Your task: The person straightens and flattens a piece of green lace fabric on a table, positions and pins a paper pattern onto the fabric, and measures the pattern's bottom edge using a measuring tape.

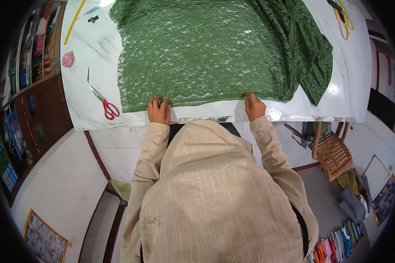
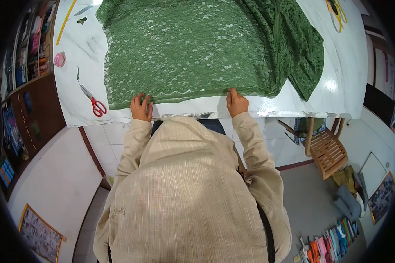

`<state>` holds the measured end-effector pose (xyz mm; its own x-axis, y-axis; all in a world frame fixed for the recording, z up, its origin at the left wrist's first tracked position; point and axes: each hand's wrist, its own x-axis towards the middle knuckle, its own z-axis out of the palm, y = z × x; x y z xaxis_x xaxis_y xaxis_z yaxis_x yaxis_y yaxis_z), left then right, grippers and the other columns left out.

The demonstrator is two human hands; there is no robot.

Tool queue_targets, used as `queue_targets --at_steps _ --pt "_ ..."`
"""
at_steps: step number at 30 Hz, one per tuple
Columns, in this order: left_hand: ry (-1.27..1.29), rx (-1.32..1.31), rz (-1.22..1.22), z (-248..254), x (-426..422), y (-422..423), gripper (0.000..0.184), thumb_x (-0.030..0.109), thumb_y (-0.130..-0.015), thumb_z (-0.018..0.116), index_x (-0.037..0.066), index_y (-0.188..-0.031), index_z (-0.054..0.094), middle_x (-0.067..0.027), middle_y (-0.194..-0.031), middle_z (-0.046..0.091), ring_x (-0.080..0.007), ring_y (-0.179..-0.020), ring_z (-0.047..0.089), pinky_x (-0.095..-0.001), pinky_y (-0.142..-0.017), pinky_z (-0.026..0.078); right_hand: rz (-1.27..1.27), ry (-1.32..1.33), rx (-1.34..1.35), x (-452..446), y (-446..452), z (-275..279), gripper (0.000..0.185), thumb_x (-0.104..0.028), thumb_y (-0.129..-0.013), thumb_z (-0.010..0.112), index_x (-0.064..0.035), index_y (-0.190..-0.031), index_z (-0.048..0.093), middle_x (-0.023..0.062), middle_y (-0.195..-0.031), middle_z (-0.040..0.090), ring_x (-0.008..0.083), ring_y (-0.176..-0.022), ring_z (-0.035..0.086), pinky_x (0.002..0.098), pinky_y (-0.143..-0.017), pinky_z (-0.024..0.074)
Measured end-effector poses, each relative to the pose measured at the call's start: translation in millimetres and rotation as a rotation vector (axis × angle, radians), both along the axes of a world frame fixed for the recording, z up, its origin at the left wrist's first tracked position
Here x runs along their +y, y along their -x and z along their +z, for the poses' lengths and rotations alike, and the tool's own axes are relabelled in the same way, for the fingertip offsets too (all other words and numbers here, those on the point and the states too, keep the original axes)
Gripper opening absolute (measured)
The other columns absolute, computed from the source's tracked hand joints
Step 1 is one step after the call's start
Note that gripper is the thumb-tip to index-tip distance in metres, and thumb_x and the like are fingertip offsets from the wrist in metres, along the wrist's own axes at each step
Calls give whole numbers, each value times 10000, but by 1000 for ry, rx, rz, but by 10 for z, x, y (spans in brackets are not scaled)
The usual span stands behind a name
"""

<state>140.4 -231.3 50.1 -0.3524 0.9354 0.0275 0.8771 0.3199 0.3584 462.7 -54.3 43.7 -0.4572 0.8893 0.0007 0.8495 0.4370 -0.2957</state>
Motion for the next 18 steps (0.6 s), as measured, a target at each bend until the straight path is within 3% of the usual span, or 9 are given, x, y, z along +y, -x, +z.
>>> queue_targets --at_steps 3,8,11,14,17,18 --pt "32 -6 15 -31 7 12 311 146 -742 575 137 -1053 569 -103 -1124 459 -301 -1055 414 -404 -809 366 23 55 4 -89 30 -19 133 -137 -776 549 -142 -908 533 83 -557 561 289 -461 539 396 -422 394" --pt "-91 -49 18 -133 -7 57 256 150 -730 583 127 -985 575 -102 -1049 489 -297 -925 466 -396 -749 381 148 61 148 -203 52 -56 193 -99 -767 563 -147 -953 582 68 -577 568 257 -478 535 368 -450 392" --pt "-177 72 131 -136 -88 229 218 150 -723 584 124 -940 584 -93 -999 508 -275 -863 485 -384 -735 381 150 128 194 -139 50 2 218 -97 -757 549 -166 -962 579 81 -578 556 267 -468 519 377 -440 384" --pt "-216 41 391 -119 -224 626 178 145 -721 575 113 -892 613 -90 -939 539 -266 -823 508 -365 -716 399 158 119 165 -7 2 35 214 -89 -753 551 -163 -952 580 78 -585 561 268 -481 527 371 -449 395" --pt "-392 238 632 -510 -474 1438 182 152 -703 576 67 -854 631 -122 -815 573 -297 -730 529 -380 -662 434 70 88 133 31 17 117 221 -71 -744 552 -156 -945 587 69 -601 576 260 -487 526 362 -459 396" --pt "-412 190 588 -592 -218 1337 182 152 -703 576 67 -854 631 -122 -815 573 -297 -730 529 -380 -662 434 27 58 147 29 -38 155 227 -58 -742 549 -153 -944 592 61 -609 584 247 -484 521 352 -463 391"
